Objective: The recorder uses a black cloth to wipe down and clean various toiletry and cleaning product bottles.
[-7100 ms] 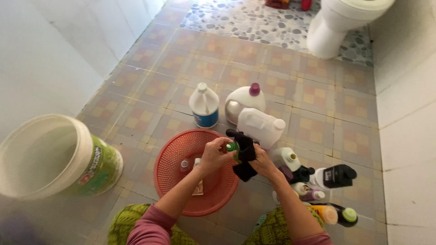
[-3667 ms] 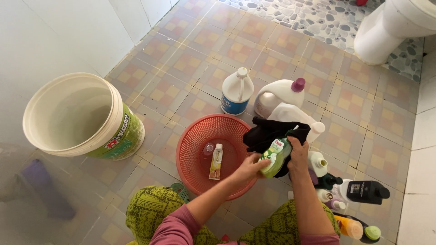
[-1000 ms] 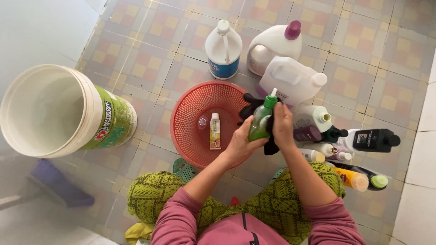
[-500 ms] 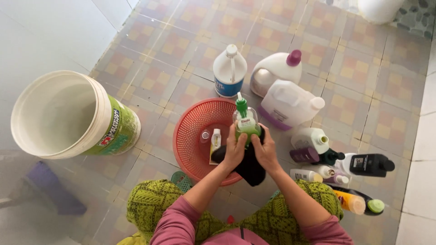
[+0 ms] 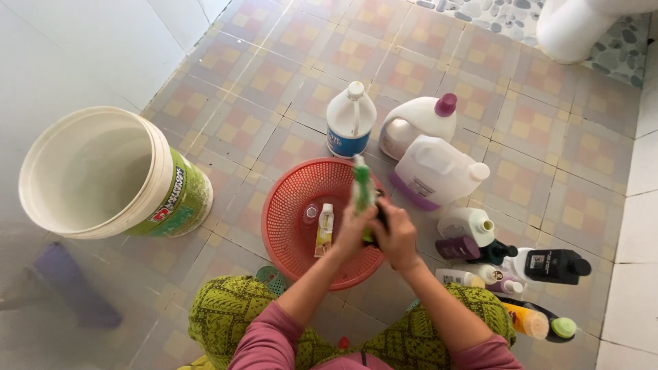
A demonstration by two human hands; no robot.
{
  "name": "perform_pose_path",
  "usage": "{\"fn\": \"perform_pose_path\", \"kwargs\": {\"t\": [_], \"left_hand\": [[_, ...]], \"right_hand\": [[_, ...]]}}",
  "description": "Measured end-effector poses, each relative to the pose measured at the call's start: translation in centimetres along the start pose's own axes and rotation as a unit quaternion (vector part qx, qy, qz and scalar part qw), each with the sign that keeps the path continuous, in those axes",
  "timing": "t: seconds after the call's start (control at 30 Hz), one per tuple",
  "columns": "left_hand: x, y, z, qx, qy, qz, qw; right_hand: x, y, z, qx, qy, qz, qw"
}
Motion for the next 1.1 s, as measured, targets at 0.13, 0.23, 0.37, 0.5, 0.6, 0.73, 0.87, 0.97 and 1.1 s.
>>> {"fn": "perform_pose_path", "kwargs": {"t": [0.13, 0.23, 0.37, 0.5, 0.6, 0.73, 0.87, 0.97, 1.1], "left_hand": [[-1.9, -2.8, -1.7, 0.029, -0.045, 0.058, 0.997], [-2.6, -4.0, -1.9, -0.009, -0.06, 0.055, 0.997], [-0.1, -5.3, -0.1, 0.008, 0.035, 0.064, 0.997], [1.4, -5.5, 0.4, -0.035, 0.067, 0.092, 0.993], [-1.0, -3.4, -0.9, 0.064, 0.03, 0.076, 0.995], [-2.5, -5.5, -2.4, 0.092, -0.022, 0.063, 0.994], [-2.2, -5.1, -1.4, 0.069, -0.059, 0.102, 0.991], [-1.5, -4.7, -0.7, 0.045, -0.037, 0.112, 0.992], [-1.3, -5.2, -0.5, 0.013, -0.072, 0.088, 0.993]], "right_hand": [[0.3, 5.2, -1.1, -0.201, -0.022, 0.022, 0.979], [0.1, 6.8, -2.3, -0.305, 0.058, 0.185, 0.932], [-0.2, 2.1, -1.2, -0.131, -0.005, 0.033, 0.991], [-0.6, -1.1, -0.7, 0.024, -0.006, -0.104, 0.994], [-1.2, 5.5, -3.0, -0.118, 0.013, 0.051, 0.992], [-0.7, 12.5, -5.6, -0.409, 0.021, 0.291, 0.865], [-0.1, 8.7, -3.8, -0.375, -0.01, 0.251, 0.892], [0.8, 4.1, -1.3, -0.287, -0.022, 0.182, 0.94], [0.9, 4.6, -1.8, -0.308, 0.013, 0.257, 0.916]]}}
Point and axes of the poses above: each hand's wrist, its own z-axis towards the middle knuckle, its own x-axis out of the back of the hand, y = z × x, the point moved 5 cm from there along z, towards the middle knuckle, and after that the axes turned 10 degrees about z, right-handed, at the moved point
